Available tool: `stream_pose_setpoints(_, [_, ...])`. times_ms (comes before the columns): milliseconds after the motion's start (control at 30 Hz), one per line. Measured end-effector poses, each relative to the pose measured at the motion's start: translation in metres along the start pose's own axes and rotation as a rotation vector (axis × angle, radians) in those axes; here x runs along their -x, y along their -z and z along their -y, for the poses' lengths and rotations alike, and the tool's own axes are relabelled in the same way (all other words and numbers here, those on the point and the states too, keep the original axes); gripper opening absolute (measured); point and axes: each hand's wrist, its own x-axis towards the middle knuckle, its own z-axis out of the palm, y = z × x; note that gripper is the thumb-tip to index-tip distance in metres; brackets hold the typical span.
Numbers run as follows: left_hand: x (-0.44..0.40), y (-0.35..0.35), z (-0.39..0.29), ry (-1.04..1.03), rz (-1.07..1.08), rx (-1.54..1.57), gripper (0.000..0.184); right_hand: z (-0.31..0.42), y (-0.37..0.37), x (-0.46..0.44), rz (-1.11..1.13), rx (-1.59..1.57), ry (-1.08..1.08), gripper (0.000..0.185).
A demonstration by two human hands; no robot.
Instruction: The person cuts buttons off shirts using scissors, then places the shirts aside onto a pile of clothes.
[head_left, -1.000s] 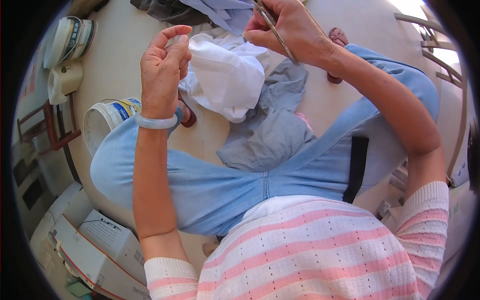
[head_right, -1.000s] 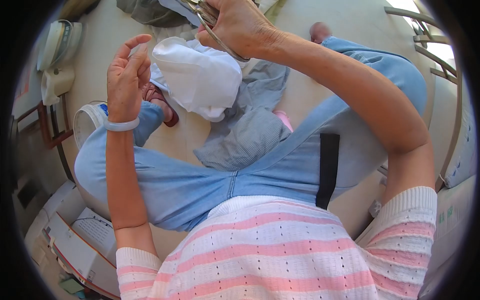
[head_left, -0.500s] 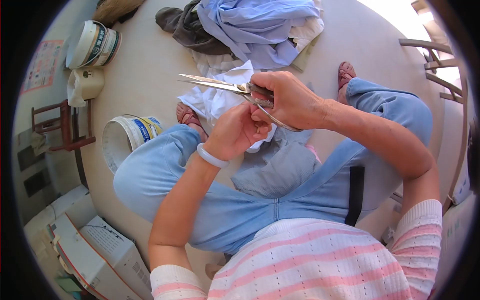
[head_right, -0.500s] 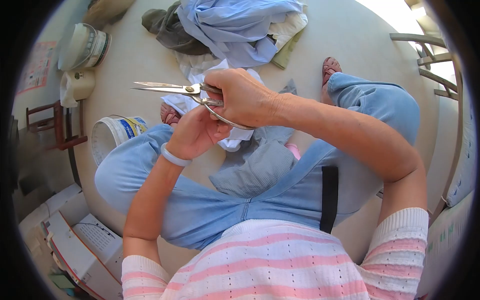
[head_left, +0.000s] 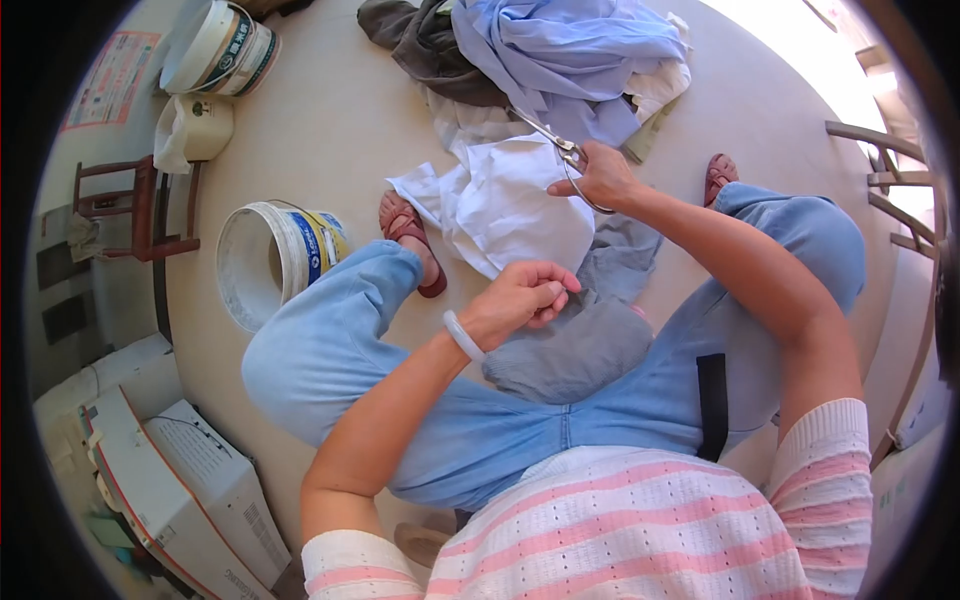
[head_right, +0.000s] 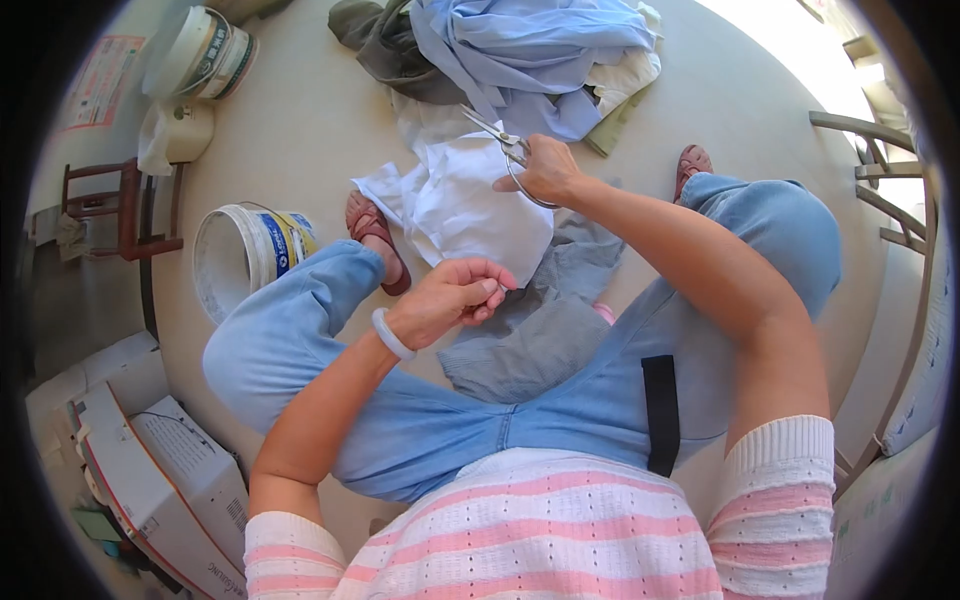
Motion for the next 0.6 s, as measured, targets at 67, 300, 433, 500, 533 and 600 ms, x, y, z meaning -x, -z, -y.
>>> stream_pose_setpoints(67, [0.002, 0.002, -0.001, -0.095, 0.085, -0.071, 0.025, -0.014, -0.022, -0.013, 0.012, 0.036, 0.012, 0.055])
stream_pose_setpoints(300, [0.006, 0.042, -0.005, -0.028, -0.233, 0.063, 0.039, 0.014, -0.040, -0.035, 0.023, -0.127, 0.050, 0.028])
stream_pose_setpoints(433, [0.008, 0.072, -0.006, -0.112, -0.440, 0.137, 0.031, 0.050, 0.022, -0.041, -0.158, -0.299, 0.149, 0.024])
stream_pose_setpoints(500, [0.009, 0.080, -0.003, -0.182, -0.538, 0.111, 0.025, 0.071, 0.060, -0.029, -0.229, -0.495, 0.199, 0.024])
stream_pose_setpoints(533, [0.009, 0.084, 0.000, -0.183, -0.535, 0.113, 0.025, 0.083, 0.078, -0.017, -0.244, -0.634, 0.219, 0.024])
stream_pose_setpoints(600, [0.007, 0.089, 0.003, -0.185, -0.408, 0.218, 0.027, 0.085, 0.110, -0.018, -0.450, -0.677, 0.186, 0.014])
